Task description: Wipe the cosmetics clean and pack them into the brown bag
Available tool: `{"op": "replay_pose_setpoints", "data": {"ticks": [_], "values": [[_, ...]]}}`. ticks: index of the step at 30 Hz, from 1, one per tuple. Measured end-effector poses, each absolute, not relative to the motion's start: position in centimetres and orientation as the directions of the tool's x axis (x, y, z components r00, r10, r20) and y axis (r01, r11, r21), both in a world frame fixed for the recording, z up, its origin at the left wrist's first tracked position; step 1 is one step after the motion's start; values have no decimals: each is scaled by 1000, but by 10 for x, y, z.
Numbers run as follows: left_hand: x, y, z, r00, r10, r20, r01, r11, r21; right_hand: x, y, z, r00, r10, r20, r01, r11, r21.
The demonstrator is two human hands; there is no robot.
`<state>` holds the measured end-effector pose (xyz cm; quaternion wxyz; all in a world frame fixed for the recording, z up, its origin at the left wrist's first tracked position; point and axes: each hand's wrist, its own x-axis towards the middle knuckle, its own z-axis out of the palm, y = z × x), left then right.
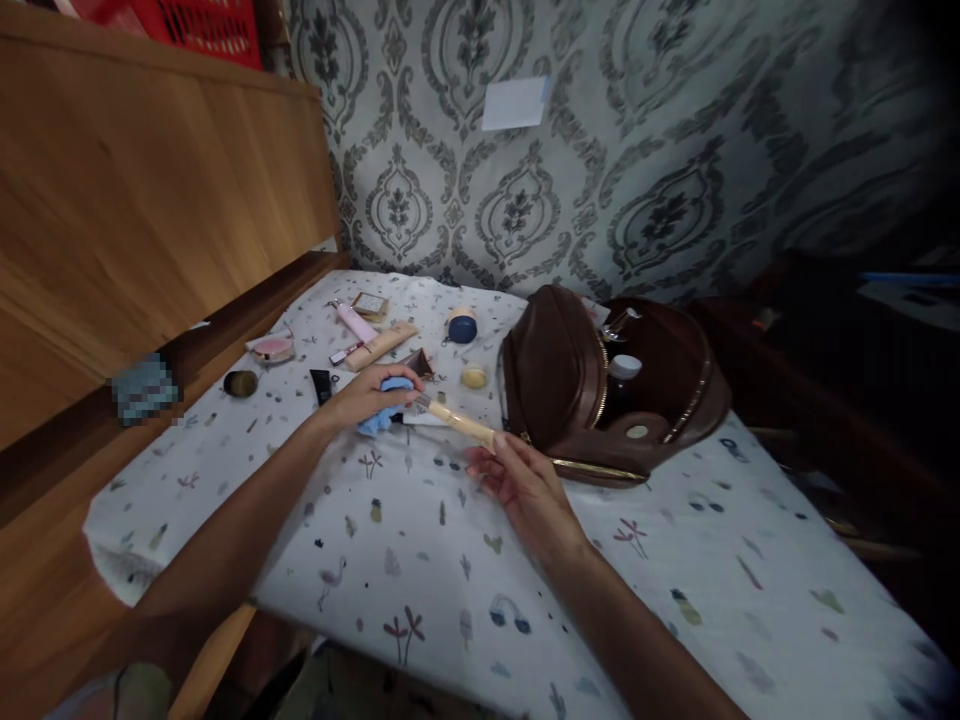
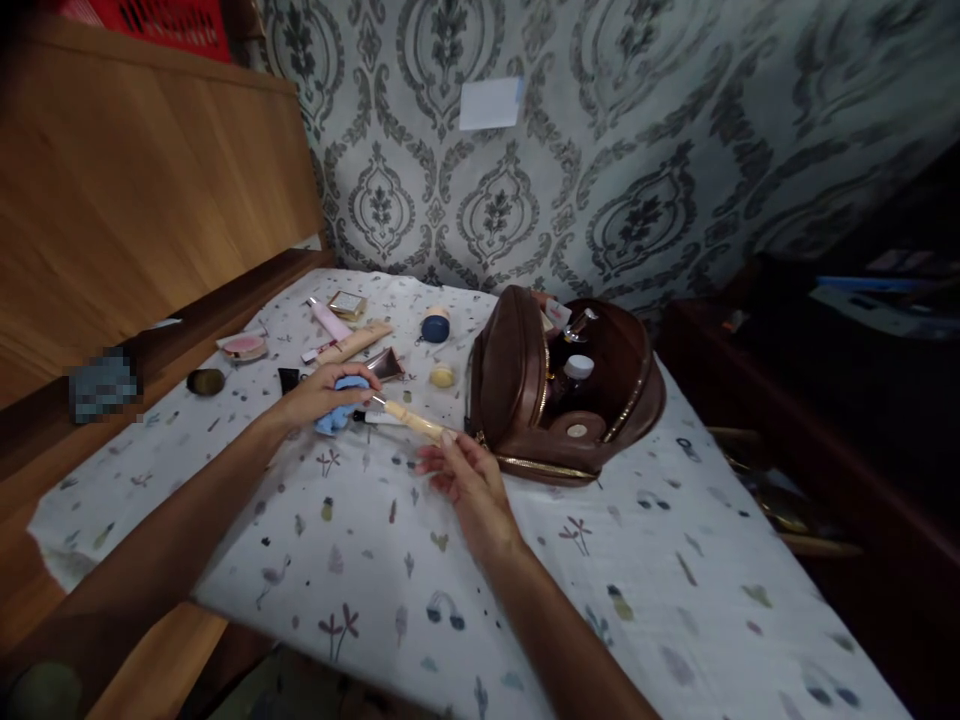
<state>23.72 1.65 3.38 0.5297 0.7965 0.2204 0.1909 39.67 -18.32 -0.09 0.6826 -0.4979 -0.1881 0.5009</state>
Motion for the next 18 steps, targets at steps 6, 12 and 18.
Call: {"op": "replay_pose_setpoints", "data": {"ticks": [6, 12, 18], "values": [[240, 15, 29, 844, 529, 84, 44, -226, 973, 397, -183, -9, 463, 858, -224, -467, 21, -884], [242, 16, 25, 846, 526, 88, 26, -206, 978, 399, -182, -9, 476, 846, -241, -511, 43, -858], [243, 14, 21, 823, 567, 36, 86, -188, 978, 398, -182, -8, 458, 848, -268, -541, 26, -841]]}}
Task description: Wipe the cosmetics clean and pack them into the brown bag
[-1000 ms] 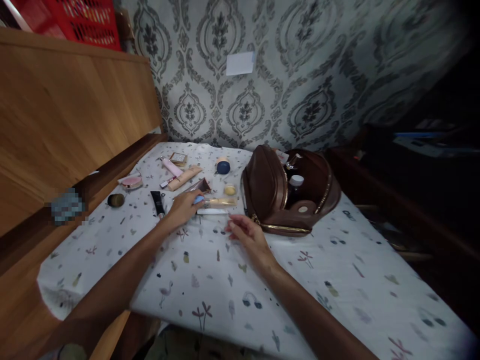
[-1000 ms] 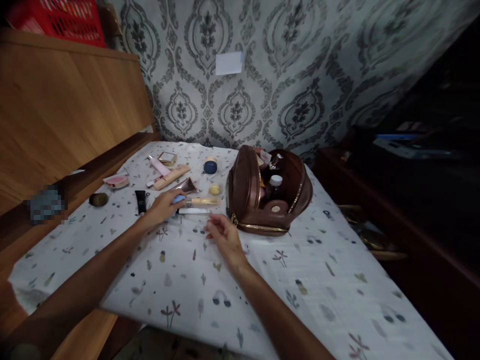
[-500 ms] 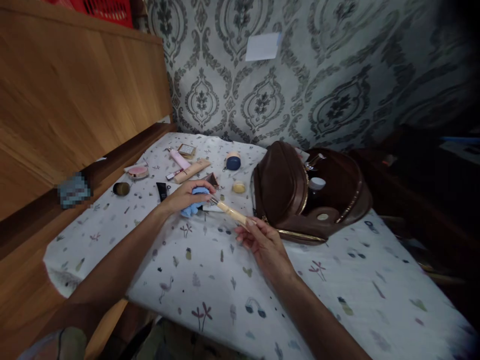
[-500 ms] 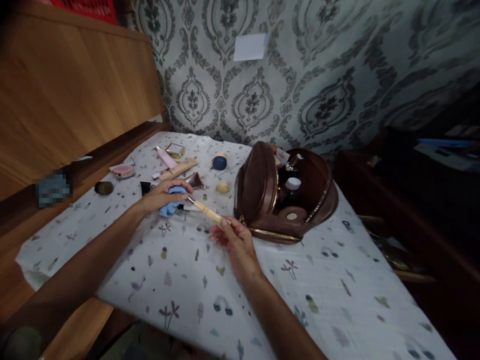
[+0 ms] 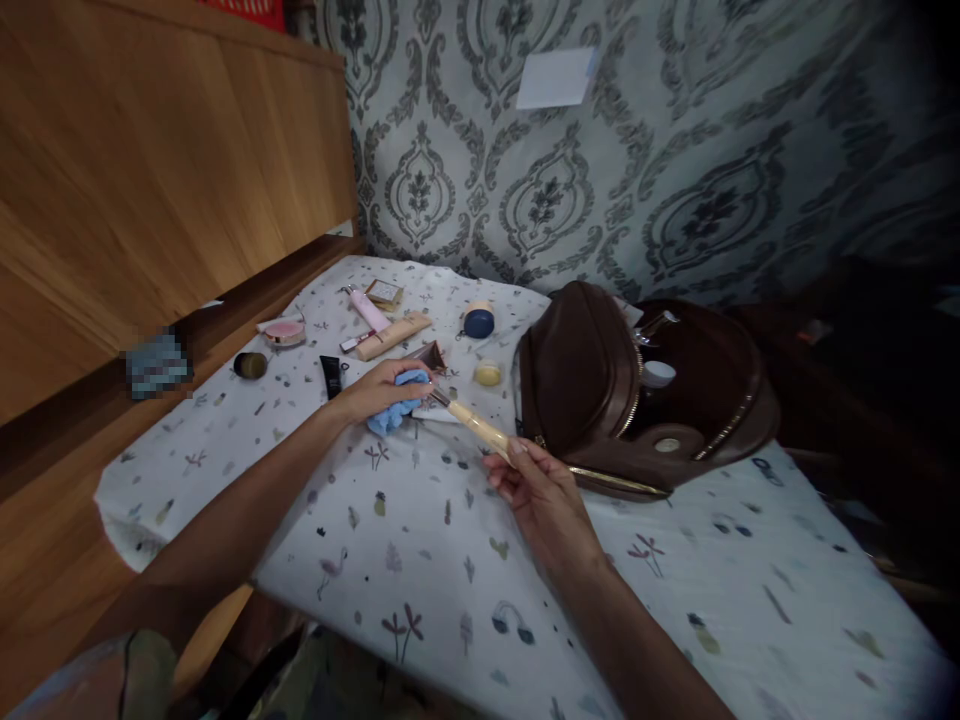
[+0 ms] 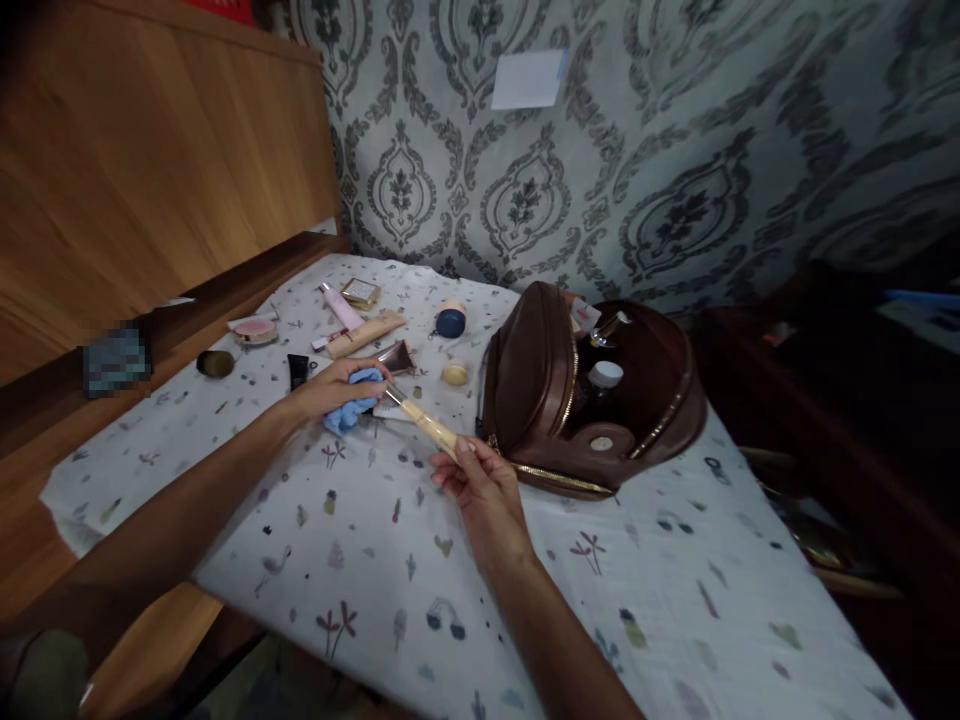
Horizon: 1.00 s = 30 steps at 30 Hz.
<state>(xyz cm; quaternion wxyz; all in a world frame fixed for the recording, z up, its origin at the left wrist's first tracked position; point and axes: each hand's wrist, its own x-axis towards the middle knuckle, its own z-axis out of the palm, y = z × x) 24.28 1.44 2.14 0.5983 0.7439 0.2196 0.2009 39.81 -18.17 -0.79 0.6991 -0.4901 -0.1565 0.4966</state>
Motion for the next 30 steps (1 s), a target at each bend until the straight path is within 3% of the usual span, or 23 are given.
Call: {"op": "replay_pose_setpoints", "data": {"ticks": [6, 12, 16, 20, 25, 30], "values": [[242, 13, 15, 773, 633, -50, 251, -232, 940, 398, -182, -11, 463, 855, -234, -500, 34, -865], [242, 14, 19, 849, 526, 36, 49, -147, 988, 399, -182, -10, 461, 858, -224, -502, 45, -864], [245, 11, 17, 809, 584, -68, 113, -40, 993, 400, -183, -11, 459, 864, -206, -478, 45, -877], [247, 12, 10, 781, 613, -120, 195, -56, 979, 400, -182, -11, 453, 866, -213, -477, 34, -878], [245, 14, 10, 834, 542, -103, 85, 58, 995, 400, -182, -9, 422, 868, -261, -517, -6, -856], [244, 13, 12, 835, 544, -76, 58, 51, 997, 399, -184, -6, 387, 886, -257, -500, -32, -865]]}}
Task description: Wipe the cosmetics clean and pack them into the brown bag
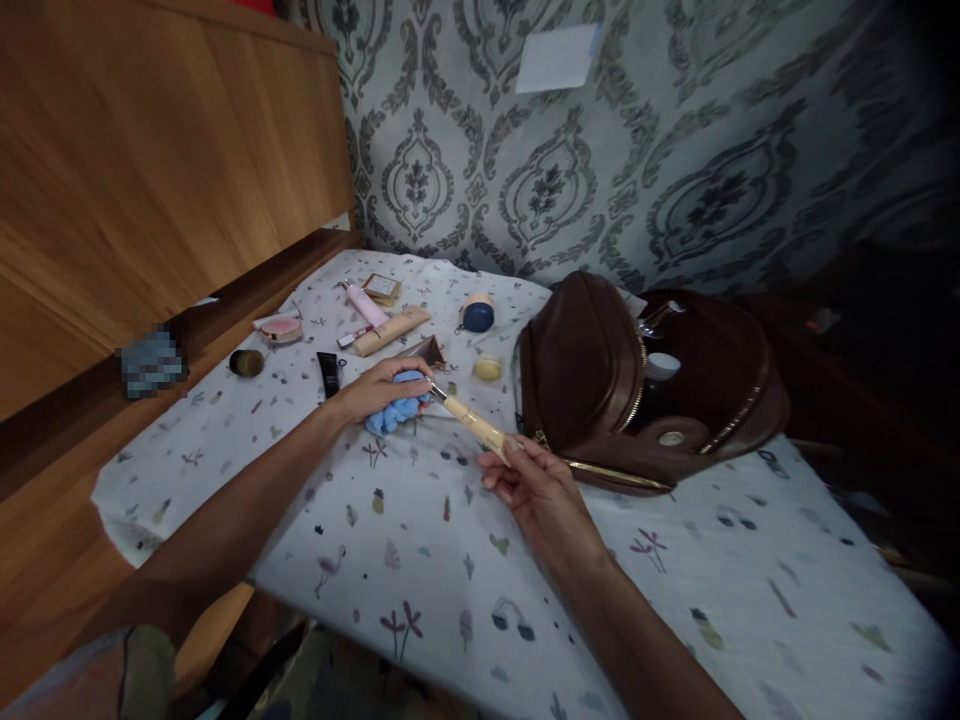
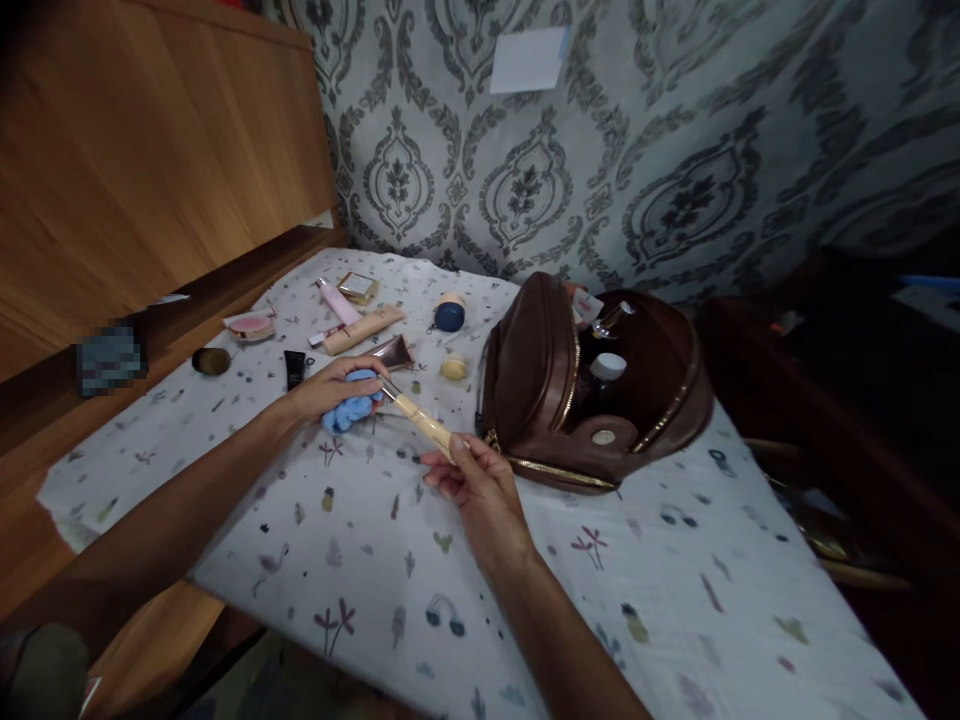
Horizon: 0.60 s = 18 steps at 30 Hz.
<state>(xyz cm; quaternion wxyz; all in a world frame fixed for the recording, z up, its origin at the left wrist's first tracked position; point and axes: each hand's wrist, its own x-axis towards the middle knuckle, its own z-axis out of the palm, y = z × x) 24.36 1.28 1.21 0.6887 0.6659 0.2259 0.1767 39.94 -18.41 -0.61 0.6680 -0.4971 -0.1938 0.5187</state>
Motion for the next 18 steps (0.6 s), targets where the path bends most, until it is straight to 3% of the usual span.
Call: {"op": "replay_pose_setpoints", "data": {"ticks": [9, 18], "values": [[244, 9, 16, 810, 586, -26, 25, 9, 1000, 400, -185, -6, 264, 912, -313, -605, -96, -790], [261, -17, 11, 722, 688, -72, -120, 226, 967, 386, -190, 0, 119, 942, -313, -596, -184, -782]]}}
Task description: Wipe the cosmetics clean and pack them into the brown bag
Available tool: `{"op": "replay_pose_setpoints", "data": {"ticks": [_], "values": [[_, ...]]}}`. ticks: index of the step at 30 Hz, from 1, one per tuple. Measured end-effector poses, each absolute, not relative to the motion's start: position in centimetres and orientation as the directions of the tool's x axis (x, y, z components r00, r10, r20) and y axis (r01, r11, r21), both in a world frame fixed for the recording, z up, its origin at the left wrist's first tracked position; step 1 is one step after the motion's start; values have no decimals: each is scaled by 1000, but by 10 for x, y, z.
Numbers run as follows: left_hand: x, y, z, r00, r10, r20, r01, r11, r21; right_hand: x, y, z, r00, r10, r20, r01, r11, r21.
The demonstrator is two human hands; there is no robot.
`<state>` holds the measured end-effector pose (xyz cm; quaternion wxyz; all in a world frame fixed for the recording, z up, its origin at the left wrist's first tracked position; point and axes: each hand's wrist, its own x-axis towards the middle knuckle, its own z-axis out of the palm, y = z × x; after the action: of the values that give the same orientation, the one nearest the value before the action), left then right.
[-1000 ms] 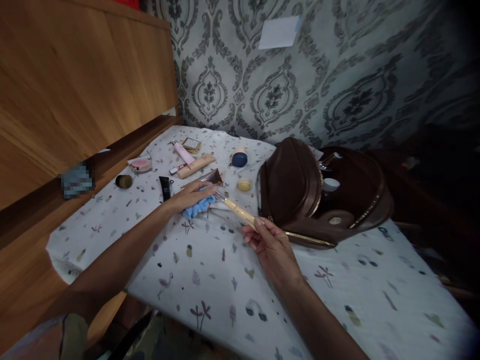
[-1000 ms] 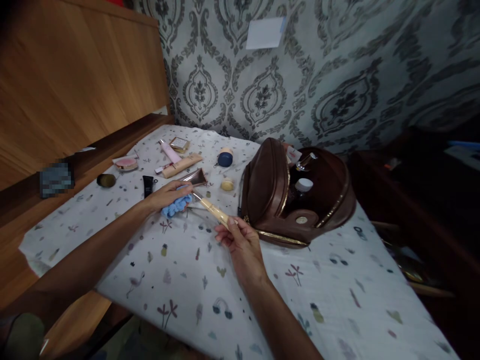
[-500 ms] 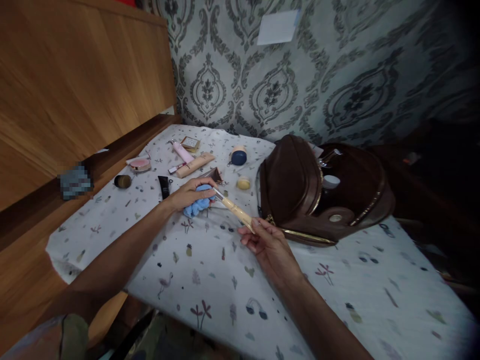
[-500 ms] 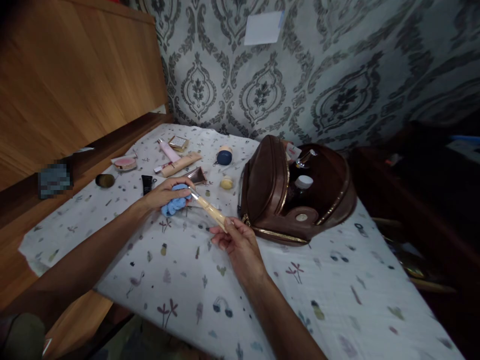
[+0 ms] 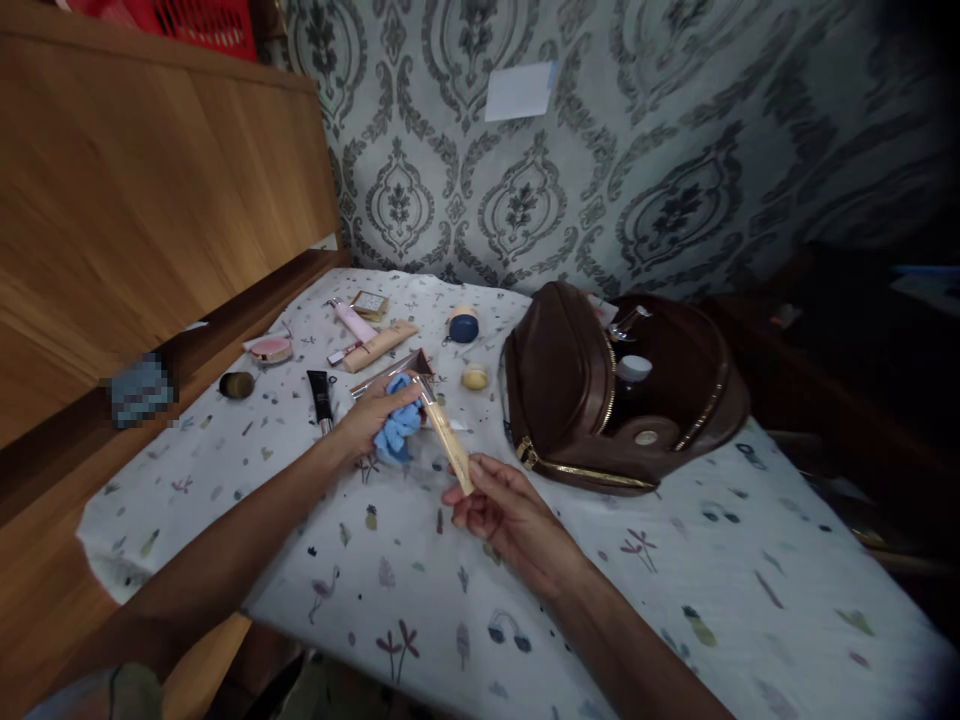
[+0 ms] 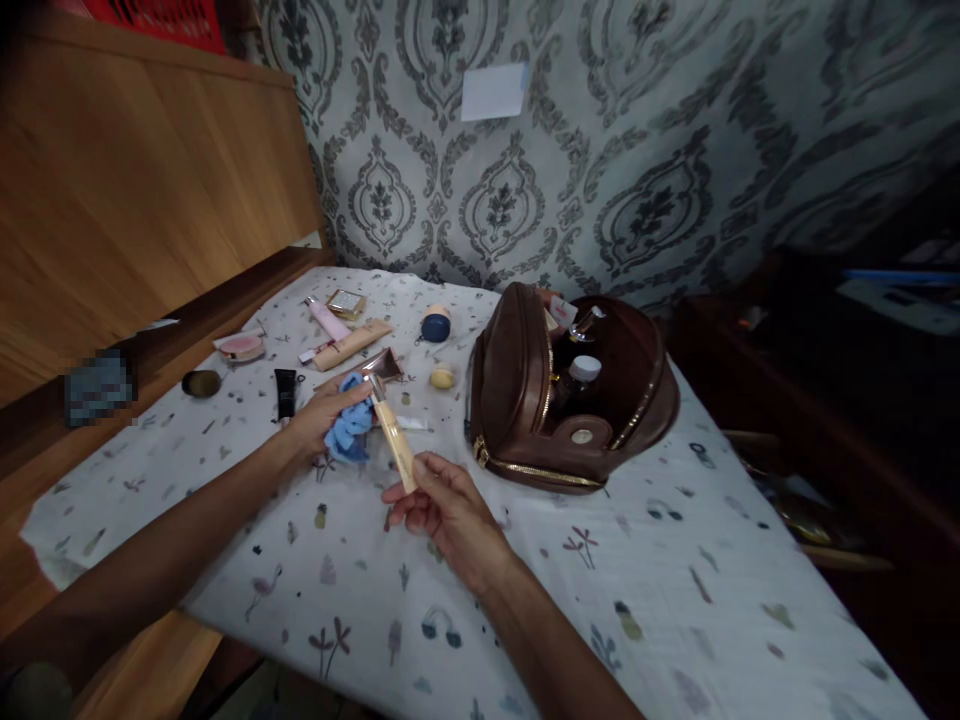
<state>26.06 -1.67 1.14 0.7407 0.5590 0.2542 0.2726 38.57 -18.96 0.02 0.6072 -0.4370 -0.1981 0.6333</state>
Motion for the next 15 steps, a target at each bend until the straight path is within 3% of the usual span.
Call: {"op": "replay_pose_setpoints", "data": {"ticks": [5, 9, 12, 15], "values": [[269, -46, 6, 883, 441, -159, 17, 309, 951, 384, -190, -3, 92, 951, -295, -568, -193, -800], [268, -49, 8, 916, 383, -119, 1, 295, 955, 390, -190, -1, 170, 968, -183, -288, -128, -949], [262, -44, 13, 945, 290, -152, 86, 227, 970, 393, -191, 2, 313, 949, -43, -42, -32, -999], [259, -44, 20, 972, 146, -182, 171, 81, 982, 393, -192, 2, 394, 919, 6, -63, 34, -997]]}}
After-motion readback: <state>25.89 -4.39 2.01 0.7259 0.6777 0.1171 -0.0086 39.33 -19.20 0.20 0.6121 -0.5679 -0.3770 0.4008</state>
